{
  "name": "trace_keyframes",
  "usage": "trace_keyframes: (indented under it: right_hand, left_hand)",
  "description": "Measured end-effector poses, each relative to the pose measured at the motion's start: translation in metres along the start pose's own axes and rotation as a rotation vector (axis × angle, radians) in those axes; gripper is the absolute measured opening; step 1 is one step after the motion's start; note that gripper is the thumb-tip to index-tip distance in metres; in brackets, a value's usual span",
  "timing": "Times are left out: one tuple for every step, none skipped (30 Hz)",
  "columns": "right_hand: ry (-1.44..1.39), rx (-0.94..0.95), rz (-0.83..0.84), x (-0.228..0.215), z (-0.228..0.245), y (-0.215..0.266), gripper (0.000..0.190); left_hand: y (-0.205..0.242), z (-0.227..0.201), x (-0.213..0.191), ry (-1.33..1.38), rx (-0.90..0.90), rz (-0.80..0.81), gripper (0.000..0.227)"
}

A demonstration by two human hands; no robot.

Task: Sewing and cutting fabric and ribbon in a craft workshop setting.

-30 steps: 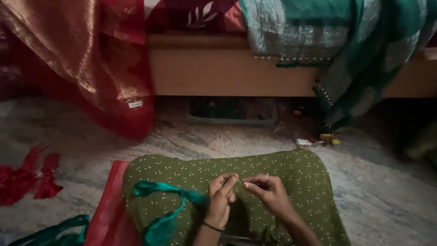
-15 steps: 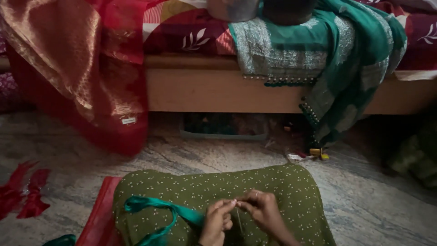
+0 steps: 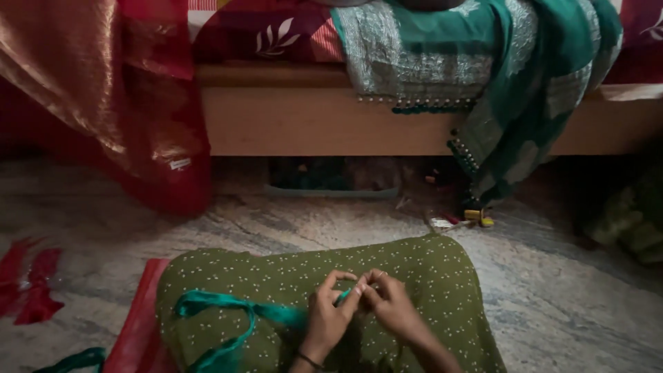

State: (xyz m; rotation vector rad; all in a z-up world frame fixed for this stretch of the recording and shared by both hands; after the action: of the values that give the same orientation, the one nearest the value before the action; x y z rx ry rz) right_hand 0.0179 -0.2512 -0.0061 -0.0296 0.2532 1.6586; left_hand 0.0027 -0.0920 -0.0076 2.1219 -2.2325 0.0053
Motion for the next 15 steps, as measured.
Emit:
trace_keyframes:
  right_hand:
    - [-0.005,0.004,0.001,-0.006,-0.001,-0.002,0.006]
    - [-0.204,0.11,0.118,-0.008,-0.005,-0.004,0.009]
    - [-0.403,0.216,0.232,-0.01,-0.008,-0.004,0.013]
    - [-0.408,0.218,0.231,-0.013,-0.004,-0.004,0.013]
    - [-0.365,0.251,0.27,-0.016,0.002,-0.004,0.014]
    - [-0.322,0.283,0.308,-0.019,0.007,-0.004,0.015]
    - [-0.323,0.279,0.306,-0.022,0.008,-0.004,0.015]
    - [-0.317,0.272,0.324,-0.024,0.009,-0.004,0.016]
    - [-0.312,0.264,0.342,-0.025,0.01,-0.004,0.017]
    - [-0.313,0.261,0.341,-0.027,0.007,-0.004,0.017]
    - [-0.345,0.266,0.347,-0.027,0.004,-0.003,0.017]
    - [-0.377,0.271,0.353,-0.028,0.0,-0.002,0.017]
    - [-0.379,0.272,0.354,-0.028,-0.001,-0.002,0.017]
    - [-0.4,0.272,0.367,-0.028,-0.003,-0.001,0.016]
    - [-0.42,0.272,0.382,-0.028,-0.005,-0.002,0.014]
  left_hand:
    - [0.002,-0.009,0.0,-0.004,-0.005,0.0,0.018]
    - [0.003,-0.017,0.0,-0.075,-0.034,0.04,0.017]
    - [0.005,-0.025,0.002,-0.145,-0.062,0.082,0.016]
    - [0.005,-0.025,0.002,-0.148,-0.065,0.084,0.016]
    - [0.004,-0.027,0.003,-0.137,-0.022,0.107,0.014]
    - [0.003,-0.029,0.004,-0.126,0.021,0.13,0.014]
    - [0.003,-0.034,0.005,-0.128,0.024,0.133,0.014]
    - [0.003,-0.039,0.005,-0.191,0.071,0.117,0.012]
    - [0.003,-0.045,0.005,-0.253,0.117,0.101,0.011]
    - [0.003,-0.046,0.005,-0.256,0.12,0.102,0.011]
    - [0.004,-0.046,0.005,-0.304,0.083,0.12,0.011]
    - [0.005,-0.046,0.005,-0.352,0.047,0.138,0.011]
    - [0.006,-0.039,0.006,-0.354,0.045,0.138,0.011]
    - [0.006,-0.033,0.007,-0.292,0.053,0.156,0.012]
    - [0.006,-0.027,0.007,-0.23,0.062,0.173,0.013]
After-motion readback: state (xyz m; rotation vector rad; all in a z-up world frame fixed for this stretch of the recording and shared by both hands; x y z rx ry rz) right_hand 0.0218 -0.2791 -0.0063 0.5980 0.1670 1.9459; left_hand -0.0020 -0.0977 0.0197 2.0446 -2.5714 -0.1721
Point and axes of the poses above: each hand's wrist, its own y-axis away from the middle knuckle, its own x-axis out of the palm, z = x × y, the point moved 3 cm from there along -y, towards the middle knuckle, and after that the axes turned 6 degrees about -y, right-handed, at the moved point
